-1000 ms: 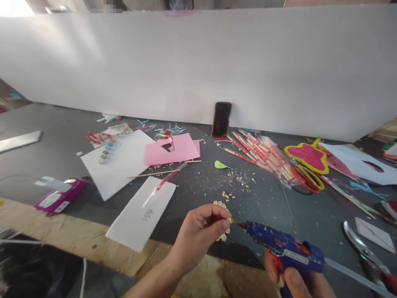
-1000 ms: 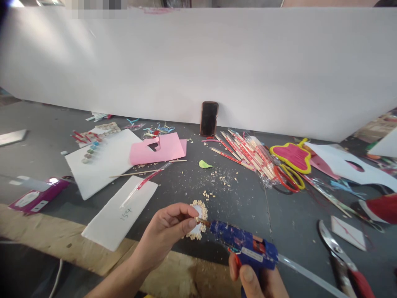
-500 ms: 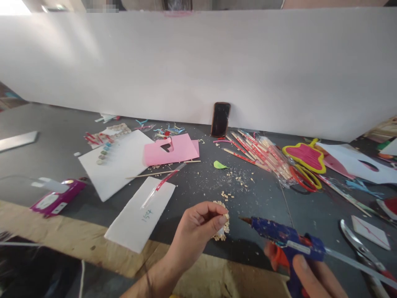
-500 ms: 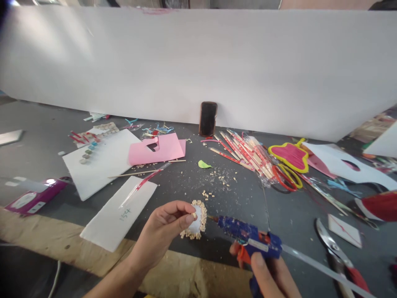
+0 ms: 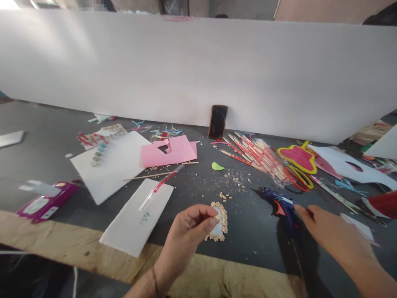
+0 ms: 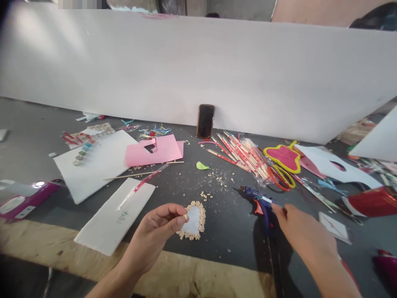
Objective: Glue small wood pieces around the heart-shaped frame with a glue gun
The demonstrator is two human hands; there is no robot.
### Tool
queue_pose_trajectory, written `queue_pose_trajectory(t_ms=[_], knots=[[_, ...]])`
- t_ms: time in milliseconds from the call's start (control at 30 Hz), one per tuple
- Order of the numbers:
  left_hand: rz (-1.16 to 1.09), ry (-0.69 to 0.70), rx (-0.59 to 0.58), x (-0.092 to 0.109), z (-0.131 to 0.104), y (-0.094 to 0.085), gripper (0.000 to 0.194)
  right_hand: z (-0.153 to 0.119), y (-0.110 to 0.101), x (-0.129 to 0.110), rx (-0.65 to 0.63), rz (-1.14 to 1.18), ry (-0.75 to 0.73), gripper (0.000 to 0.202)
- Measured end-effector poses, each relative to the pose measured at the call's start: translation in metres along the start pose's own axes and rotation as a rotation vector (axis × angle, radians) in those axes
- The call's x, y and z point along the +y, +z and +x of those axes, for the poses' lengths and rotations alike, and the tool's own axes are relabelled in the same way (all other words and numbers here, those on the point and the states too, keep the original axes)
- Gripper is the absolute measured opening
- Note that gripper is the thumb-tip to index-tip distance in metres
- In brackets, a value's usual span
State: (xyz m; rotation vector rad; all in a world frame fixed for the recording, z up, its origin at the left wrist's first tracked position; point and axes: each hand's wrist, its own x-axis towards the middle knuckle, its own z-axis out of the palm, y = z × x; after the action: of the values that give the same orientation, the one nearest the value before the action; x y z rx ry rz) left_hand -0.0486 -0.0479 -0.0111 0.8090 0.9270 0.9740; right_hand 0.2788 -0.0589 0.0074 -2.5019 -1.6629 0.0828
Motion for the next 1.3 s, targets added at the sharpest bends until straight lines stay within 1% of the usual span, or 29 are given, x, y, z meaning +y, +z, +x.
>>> queue_pose_trajectory(t_ms=[33,67,100,133,167,267,333,433,600,767,933,1033,1100,1200,1300], knots=[[0.001,-0.004,-0.002,0.0,0.0,0.0,0.025,-0.003,-0.001,-0.007,0.005,-0.004,-0.031,0.034],[0.001,-0.007,-0.006,-0.001,0.0,0.001,0.025,-0.007,-0.001,-0.016,0.006,0.012,-0.108,0.03],[0.002,-0.009,-0.012,-0.002,0.0,0.001,0.025,-0.01,0.0,-0.029,0.025,0.056,-0.217,0.029],[0.003,-0.012,-0.017,-0.003,0.0,0.002,0.025,-0.013,0.003,-0.043,0.004,0.112,-0.348,0.03],[0.004,-0.015,-0.024,-0.003,-0.001,0.002,0.025,-0.014,0.008,-0.058,-0.047,0.139,-0.43,0.029],[0.007,-0.02,-0.046,-0.005,-0.004,0.001,0.023,-0.012,0.025,-0.097,-0.149,0.16,-0.574,0.023],[0.003,-0.022,-0.044,-0.006,-0.005,-0.002,0.022,-0.007,0.034,-0.115,-0.188,0.155,-0.626,0.022],[-0.013,-0.027,-0.025,-0.006,-0.006,-0.008,0.024,0.0,0.042,-0.132,-0.225,0.136,-0.663,0.021],[-0.024,-0.041,-0.024,-0.004,-0.006,-0.012,0.028,0.007,0.044,-0.152,-0.244,0.075,-0.624,0.019],[-0.028,-0.029,-0.038,-0.004,-0.007,-0.014,0.026,0.008,0.04,-0.16,-0.267,0.031,-0.607,0.016],[-0.035,-0.015,-0.034,-0.007,-0.006,-0.017,0.024,0.001,0.041,-0.154,-0.299,0.018,-0.612,0.015],[-0.039,-0.011,-0.054,-0.008,-0.005,-0.016,0.024,-0.002,0.046,-0.152,-0.283,0.045,-0.593,0.018],[-0.037,-0.005,-0.057,-0.008,-0.005,-0.013,0.023,-0.003,0.046,-0.15,-0.259,0.092,-0.573,0.018],[-0.042,0.0,-0.054,-0.007,-0.005,-0.007,0.023,-0.011,0.032,-0.143,-0.211,0.204,-0.539,0.02],[-0.014,0.026,-0.064,-0.007,-0.004,0.001,0.023,-0.032,0.01,-0.132,-0.193,0.377,-0.476,0.024]])
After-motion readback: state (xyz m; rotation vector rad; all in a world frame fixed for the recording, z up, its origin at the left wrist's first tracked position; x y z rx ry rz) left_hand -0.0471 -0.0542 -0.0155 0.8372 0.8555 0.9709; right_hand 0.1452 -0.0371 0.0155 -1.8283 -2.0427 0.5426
